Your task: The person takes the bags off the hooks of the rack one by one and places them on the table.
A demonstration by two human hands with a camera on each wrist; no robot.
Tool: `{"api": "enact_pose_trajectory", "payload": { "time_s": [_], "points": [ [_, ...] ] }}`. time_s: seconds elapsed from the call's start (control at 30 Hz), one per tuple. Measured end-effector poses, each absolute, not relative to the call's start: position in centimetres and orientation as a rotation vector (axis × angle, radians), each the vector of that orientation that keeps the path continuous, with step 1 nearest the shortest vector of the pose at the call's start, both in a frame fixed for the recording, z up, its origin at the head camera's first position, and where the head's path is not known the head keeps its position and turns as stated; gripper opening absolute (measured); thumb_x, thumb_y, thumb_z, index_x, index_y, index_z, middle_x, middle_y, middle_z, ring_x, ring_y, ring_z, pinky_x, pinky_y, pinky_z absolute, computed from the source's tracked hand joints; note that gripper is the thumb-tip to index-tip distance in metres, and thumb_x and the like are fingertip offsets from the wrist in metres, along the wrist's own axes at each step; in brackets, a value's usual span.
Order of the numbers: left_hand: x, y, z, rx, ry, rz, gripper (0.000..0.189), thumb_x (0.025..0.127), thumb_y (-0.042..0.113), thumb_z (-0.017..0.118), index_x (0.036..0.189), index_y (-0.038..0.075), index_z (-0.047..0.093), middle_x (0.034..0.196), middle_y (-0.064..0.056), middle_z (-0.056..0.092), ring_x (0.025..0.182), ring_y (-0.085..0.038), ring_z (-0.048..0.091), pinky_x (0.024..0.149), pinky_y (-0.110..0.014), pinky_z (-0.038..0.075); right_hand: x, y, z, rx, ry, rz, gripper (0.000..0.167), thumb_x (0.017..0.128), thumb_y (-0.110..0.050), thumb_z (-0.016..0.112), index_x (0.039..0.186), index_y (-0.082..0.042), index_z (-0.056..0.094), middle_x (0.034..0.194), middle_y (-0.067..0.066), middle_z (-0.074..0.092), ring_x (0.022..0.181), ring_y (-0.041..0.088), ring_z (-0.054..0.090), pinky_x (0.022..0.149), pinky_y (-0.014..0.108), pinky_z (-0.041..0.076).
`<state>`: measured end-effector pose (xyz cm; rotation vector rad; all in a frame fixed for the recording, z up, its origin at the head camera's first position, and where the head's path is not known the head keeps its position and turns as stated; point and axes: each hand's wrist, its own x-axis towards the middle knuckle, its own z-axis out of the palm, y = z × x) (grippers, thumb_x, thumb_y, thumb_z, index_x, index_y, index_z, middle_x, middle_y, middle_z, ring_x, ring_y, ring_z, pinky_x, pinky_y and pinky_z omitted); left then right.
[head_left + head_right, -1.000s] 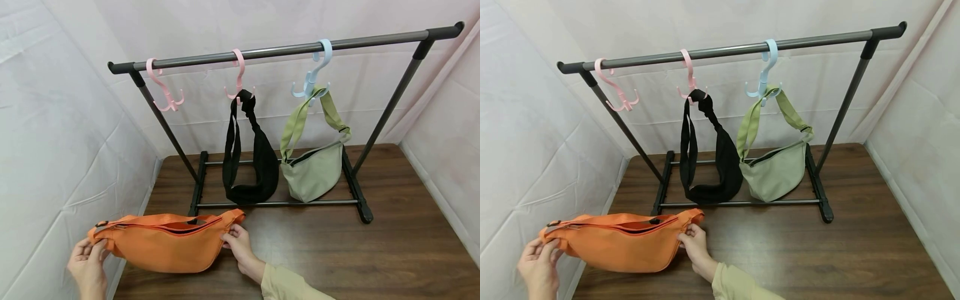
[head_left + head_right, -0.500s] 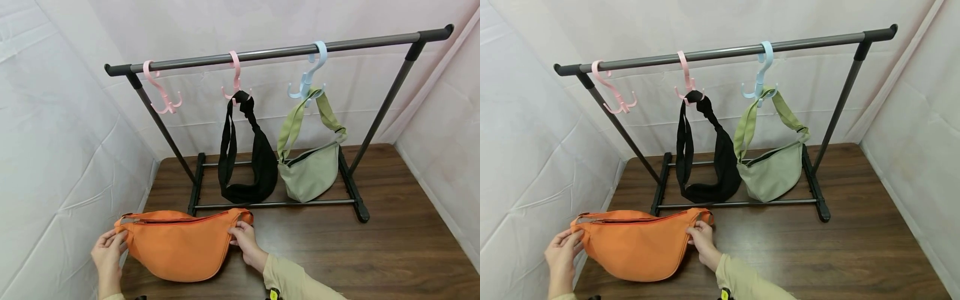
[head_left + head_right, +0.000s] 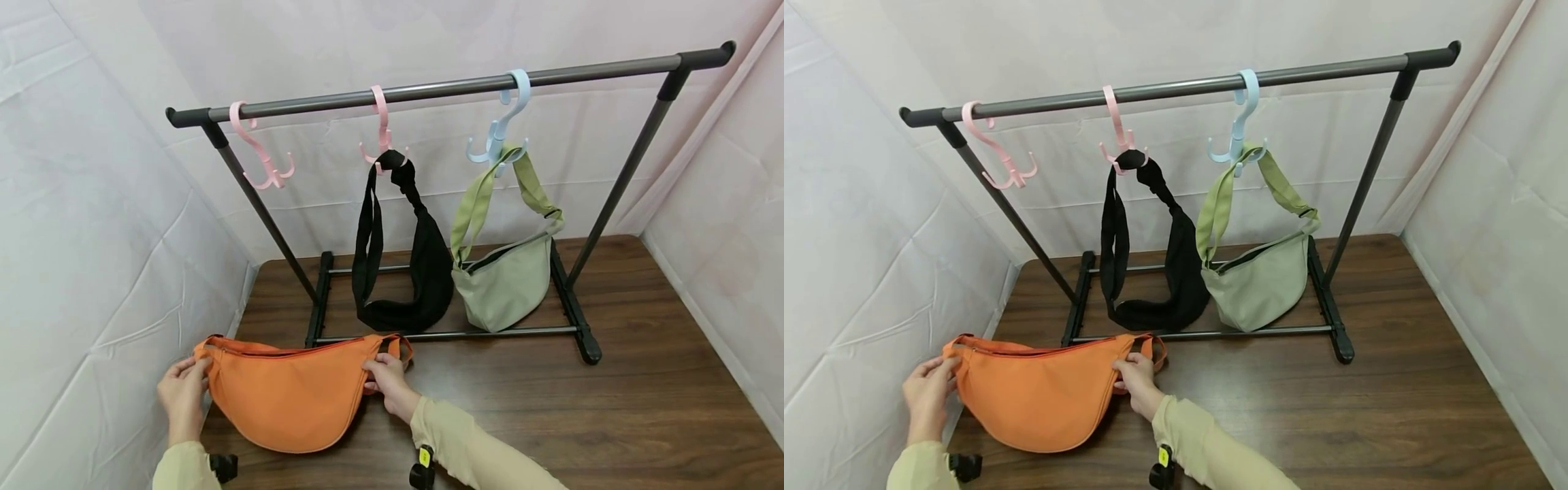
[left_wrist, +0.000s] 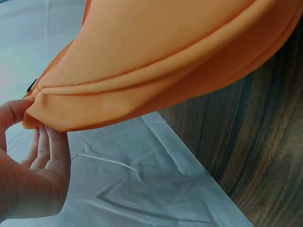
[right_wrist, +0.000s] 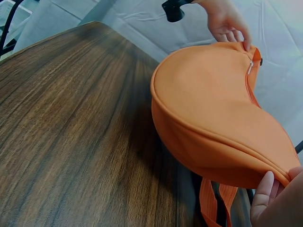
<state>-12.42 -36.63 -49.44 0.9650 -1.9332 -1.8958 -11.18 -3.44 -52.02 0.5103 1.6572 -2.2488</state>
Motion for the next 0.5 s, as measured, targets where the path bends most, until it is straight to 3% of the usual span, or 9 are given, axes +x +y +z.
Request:
{"api": "enact_pose_trajectory", "payload": {
  "time_s": [0.1,0.5],
  "points": [
    [-12.2,-34.1,-46.2,1.003,-1.994,-1.809,0.018,0.081,0.010,0.063,0.094,0.007,0.052,0.056,0.021,0.056,0.049,0.002,0.056,0.047,-0.014,0.045,-11.6,-3.9,-52.4,0.526,1.672,-2.235,0.015,0.080,-0.001,0.057,0.094,0.004,0.054,0.077,0.003,0.051,0.060,0.008,0.052,0.059,0.025,0.052],
    [-14.7,-35.1,-48.6,1.045,-2.141,-1.575,0.027,0.077,0.011,0.064,0.100,-0.003,0.061,0.053,0.019,0.051,0.050,0.004,0.050,0.047,-0.013,0.042,-13.6,-5.7,-55.4,0.620,1.678,-2.237,0.013,0.079,0.001,0.059,0.091,0.003,0.053,0.075,0.005,0.050,0.053,0.007,0.049,0.055,0.026,0.052]
  ]
}}
